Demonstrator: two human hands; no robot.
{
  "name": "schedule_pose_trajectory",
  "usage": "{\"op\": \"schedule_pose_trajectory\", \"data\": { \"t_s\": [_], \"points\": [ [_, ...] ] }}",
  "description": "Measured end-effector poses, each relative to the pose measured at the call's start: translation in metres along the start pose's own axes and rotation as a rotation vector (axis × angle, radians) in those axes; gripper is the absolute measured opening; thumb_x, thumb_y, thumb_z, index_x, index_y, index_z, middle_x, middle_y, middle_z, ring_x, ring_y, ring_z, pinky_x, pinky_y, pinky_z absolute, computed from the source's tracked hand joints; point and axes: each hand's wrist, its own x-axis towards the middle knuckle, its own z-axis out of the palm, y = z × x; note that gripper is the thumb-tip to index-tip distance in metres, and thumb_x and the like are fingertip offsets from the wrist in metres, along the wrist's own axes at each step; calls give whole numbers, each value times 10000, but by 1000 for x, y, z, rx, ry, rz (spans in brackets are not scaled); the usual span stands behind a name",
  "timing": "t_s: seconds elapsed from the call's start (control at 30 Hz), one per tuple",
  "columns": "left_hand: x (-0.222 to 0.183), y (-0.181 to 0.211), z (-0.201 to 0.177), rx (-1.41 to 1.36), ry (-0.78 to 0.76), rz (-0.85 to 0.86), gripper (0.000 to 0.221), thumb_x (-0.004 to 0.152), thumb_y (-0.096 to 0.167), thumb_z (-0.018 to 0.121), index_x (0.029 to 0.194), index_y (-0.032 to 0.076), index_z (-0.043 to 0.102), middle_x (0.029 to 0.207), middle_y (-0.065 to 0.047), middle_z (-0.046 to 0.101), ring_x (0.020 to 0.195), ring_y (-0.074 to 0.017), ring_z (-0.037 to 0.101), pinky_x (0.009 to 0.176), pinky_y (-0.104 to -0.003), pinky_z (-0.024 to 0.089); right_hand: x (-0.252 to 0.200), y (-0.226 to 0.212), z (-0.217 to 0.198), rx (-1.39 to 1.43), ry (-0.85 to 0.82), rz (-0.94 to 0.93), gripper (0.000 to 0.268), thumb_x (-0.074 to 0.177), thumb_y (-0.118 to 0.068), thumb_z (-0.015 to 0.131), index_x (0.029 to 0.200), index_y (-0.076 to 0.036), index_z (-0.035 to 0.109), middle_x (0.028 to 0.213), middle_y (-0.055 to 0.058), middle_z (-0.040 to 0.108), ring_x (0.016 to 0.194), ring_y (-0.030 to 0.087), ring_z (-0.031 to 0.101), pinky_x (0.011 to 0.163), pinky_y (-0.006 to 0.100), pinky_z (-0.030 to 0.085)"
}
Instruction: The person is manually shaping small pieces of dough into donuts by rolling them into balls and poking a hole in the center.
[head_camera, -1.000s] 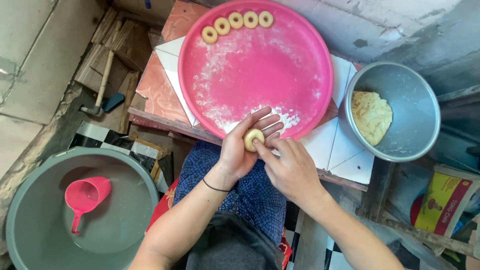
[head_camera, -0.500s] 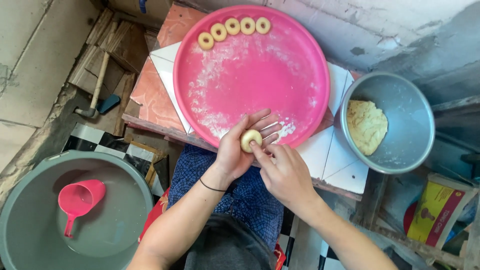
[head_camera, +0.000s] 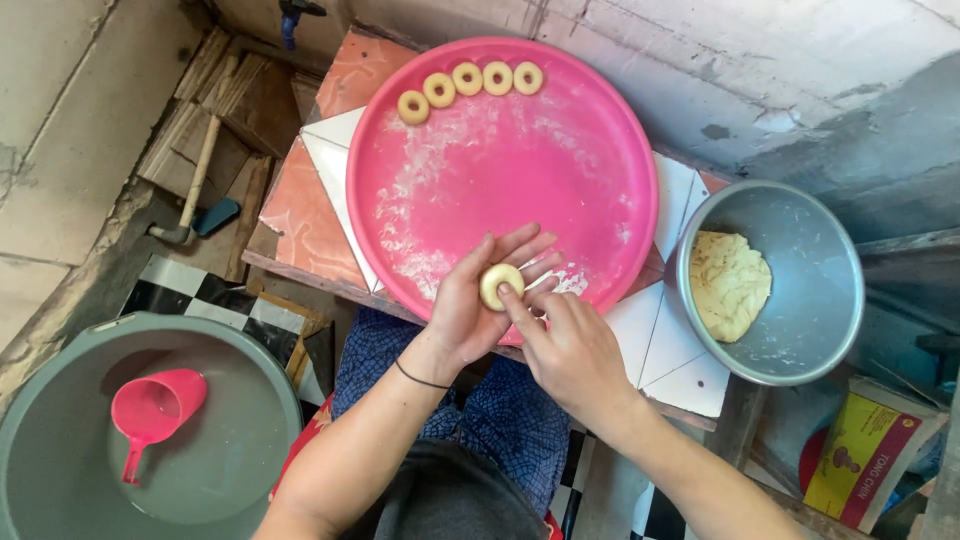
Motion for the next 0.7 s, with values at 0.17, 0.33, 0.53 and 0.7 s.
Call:
{"op": "schedule_pose_trajectory", "data": {
  "t_s": [0.17, 0.33, 0.53, 0.7],
  "points": [
    [6, -5, -16, 105, -1, -19, 574, 1070, 377, 406, 1500, 2, 466, 1472, -257, 533, 1349, -440, 526, 1084, -583, 468, 2, 10, 2, -113, -99, -96, 450, 917, -127, 542, 1358, -144, 631, 973, 42, 541, 830, 225, 570, 680, 375, 490],
    [7, 5, 0, 77, -57, 12, 616, 1062, 423, 408, 1535, 29, 421, 1508, -258, 493, 1355, -418, 520, 1083, -571, 475, 20, 25, -13, 480, -42, 307, 446, 858, -72, 680, 1301, -121, 684, 1040, 122, 663, 941, 333, 685, 788, 426, 581],
    [20, 0, -2, 317, -181, 133, 625, 1095, 496, 348, 1572, 95, 406, 1625, -209, 348, 1459, -485, 342, 1155, -630, 343, 7, 12, 34, 787, 46, 680, 424, 891, -127, 787, 1280, -27, 650, 1100, 132, 598, 1000, 275, 662, 766, 328, 605],
    [19, 13, 2, 819, -31, 170, 588, 1108, 457, 290, 1360, 60, 643, 1328, -210, 644, 1294, -401, 592, 1074, -510, 480, -3, 11, 68, 1254, 230, 916, 385, 909, -77, 769, 1232, 47, 600, 1046, 168, 616, 904, 258, 680, 731, 338, 626]
  ]
}}
